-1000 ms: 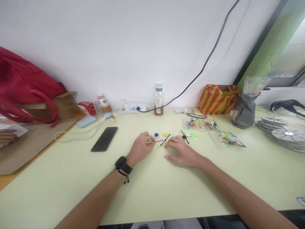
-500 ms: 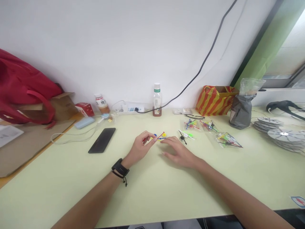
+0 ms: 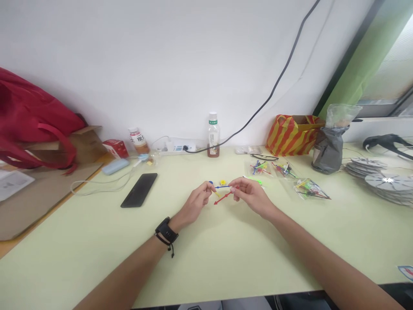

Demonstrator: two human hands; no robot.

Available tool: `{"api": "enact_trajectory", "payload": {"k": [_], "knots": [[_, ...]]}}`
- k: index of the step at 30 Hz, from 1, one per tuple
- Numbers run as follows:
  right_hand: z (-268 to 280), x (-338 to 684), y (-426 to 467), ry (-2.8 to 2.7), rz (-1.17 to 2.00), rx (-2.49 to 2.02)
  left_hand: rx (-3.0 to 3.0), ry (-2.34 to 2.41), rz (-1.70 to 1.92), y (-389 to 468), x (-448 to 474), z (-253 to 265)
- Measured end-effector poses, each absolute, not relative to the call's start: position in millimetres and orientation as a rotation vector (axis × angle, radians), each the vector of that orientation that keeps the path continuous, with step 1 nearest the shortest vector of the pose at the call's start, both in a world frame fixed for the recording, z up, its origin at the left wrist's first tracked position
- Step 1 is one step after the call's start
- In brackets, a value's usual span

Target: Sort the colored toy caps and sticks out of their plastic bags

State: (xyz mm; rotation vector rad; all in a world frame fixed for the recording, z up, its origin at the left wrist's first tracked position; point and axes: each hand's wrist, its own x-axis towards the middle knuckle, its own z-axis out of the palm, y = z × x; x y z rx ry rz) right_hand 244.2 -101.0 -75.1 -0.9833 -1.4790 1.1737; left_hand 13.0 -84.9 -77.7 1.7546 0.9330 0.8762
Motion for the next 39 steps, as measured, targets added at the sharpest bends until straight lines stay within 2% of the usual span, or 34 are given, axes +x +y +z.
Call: {"api": "enact_trajectory", "payload": {"k": [9,18,24,29,33,39], "knots": [[-69,251,-101,-1.337,1.078,-1.062,1.894,0.976,0.801,-82,9,-86],[-67,258,-99,-1.108,1.219,-1.016,1.525,0.918,0.934,-77,19,-97],[-67,261,-98,-1.108,1.309,-0.907,1.550,1.079,0.861,-83,20,-85],[-71,260,-98,-1.072,1.262,-0.968,1.576,0.934,1.032,-82,20,-82],[-73,261,-96,-1.040,1.204,-1.000,1.517,0.925,1.034,-80,21,-85],[-68,260,-100,-1.146,1.288,-0.877,1.370,0.886,1.013,-81,23,-86]]}}
